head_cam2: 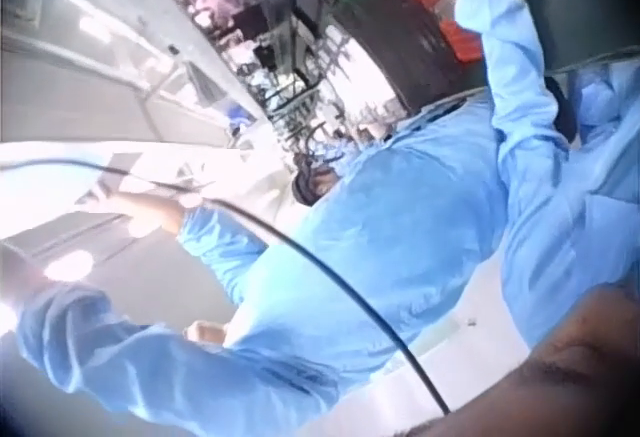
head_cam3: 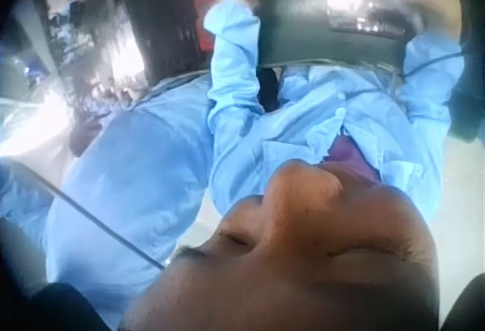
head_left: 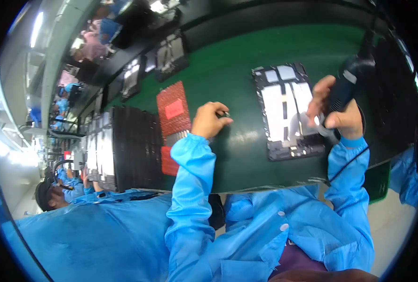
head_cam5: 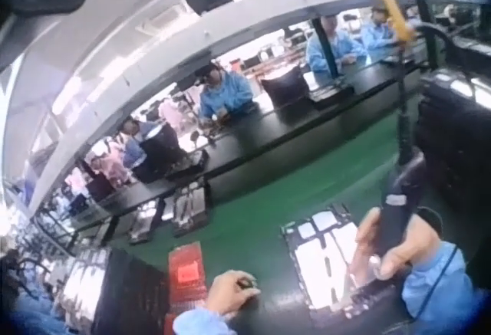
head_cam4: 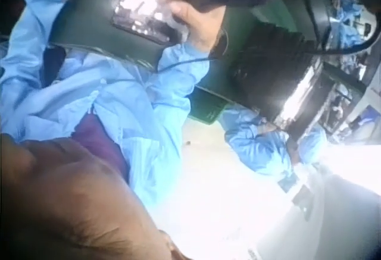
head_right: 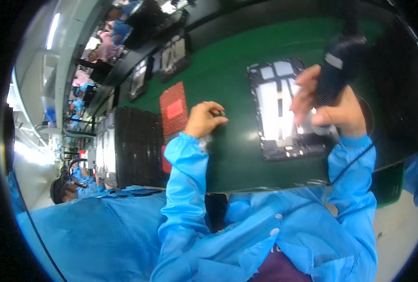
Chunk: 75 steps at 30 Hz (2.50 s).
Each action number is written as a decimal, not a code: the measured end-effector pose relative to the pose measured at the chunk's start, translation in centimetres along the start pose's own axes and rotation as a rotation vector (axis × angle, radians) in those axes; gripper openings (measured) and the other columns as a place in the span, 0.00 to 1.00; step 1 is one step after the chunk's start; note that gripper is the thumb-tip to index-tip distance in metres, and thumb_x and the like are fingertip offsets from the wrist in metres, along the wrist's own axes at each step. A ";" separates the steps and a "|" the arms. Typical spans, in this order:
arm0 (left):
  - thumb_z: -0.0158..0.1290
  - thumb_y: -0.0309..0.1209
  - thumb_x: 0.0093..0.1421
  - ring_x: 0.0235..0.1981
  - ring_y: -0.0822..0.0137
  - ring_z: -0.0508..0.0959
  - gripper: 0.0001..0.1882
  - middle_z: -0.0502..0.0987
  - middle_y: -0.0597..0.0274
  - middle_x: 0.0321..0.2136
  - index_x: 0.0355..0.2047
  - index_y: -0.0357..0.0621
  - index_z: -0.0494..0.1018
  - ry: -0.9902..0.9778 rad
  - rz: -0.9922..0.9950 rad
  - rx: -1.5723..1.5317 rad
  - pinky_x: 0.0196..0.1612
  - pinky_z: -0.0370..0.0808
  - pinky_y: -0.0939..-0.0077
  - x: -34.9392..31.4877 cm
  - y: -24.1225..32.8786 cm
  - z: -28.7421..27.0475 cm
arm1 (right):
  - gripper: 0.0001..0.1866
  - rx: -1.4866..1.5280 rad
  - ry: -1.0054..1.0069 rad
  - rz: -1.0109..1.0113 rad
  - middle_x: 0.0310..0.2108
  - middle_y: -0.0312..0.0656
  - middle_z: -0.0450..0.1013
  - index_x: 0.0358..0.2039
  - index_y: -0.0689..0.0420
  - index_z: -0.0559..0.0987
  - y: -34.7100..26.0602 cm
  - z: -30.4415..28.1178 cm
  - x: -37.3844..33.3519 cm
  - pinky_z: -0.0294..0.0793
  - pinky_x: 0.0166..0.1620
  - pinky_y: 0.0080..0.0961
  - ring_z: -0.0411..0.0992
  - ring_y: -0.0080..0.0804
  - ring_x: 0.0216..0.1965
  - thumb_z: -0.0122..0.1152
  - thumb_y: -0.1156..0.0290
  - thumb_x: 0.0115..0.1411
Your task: The person assembles internal components and circuit boards into an electronic device chassis using an electric screwdriver.
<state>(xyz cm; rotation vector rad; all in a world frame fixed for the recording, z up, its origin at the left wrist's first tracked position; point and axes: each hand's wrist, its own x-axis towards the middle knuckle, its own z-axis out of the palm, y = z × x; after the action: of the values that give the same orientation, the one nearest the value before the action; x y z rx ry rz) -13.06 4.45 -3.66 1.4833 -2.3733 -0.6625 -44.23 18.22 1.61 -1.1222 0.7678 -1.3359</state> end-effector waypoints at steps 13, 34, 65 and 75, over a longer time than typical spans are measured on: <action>0.65 0.21 0.42 0.22 0.74 0.77 0.11 0.78 0.57 0.20 0.25 0.31 0.75 -0.281 -0.105 -0.309 0.28 0.74 0.82 2.7 1.2 0.8 | 0.34 0.023 0.156 -0.042 0.12 0.36 0.66 0.41 0.64 0.66 -0.5 -1.5 -1.3 0.67 0.18 0.17 0.66 0.25 0.12 0.72 0.65 0.35; 0.56 0.16 0.50 0.34 0.63 0.77 0.07 0.77 0.55 0.27 0.28 0.36 0.69 0.474 0.328 -0.784 0.46 0.71 0.65 -0.5 10.5 10.5 | 0.16 -0.517 0.664 -0.540 0.14 0.36 0.67 0.36 0.63 0.69 -2.3 -9.1 -3.8 0.68 0.20 0.17 0.68 0.21 0.14 0.65 0.77 0.49; 0.52 0.18 0.53 0.31 0.62 0.76 0.08 0.74 0.54 0.28 0.34 0.33 0.75 0.328 0.415 -0.489 0.40 0.74 0.67 -2.5 10.9 10.9 | 0.13 -0.627 0.742 -0.425 0.13 0.35 0.68 0.29 0.62 0.72 0.0 -8.5 -2.2 0.66 0.20 0.15 0.68 0.19 0.14 0.68 0.75 0.47; 0.44 0.19 0.60 0.30 0.70 0.76 0.11 0.72 0.56 0.32 0.41 0.34 0.73 0.261 0.336 -0.411 0.35 0.71 0.79 -3.0 6.3 5.2 | 0.16 -0.509 0.800 -0.305 0.18 0.35 0.71 0.34 0.63 0.74 0.2 -7.1 -1.9 0.67 0.20 0.16 0.68 0.17 0.17 0.69 0.75 0.46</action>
<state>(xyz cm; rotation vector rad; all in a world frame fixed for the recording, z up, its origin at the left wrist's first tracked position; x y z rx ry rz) -18.95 10.73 -4.84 0.9122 -2.0596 -0.7588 -51.02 18.79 -1.15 -1.1056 1.6370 -1.9496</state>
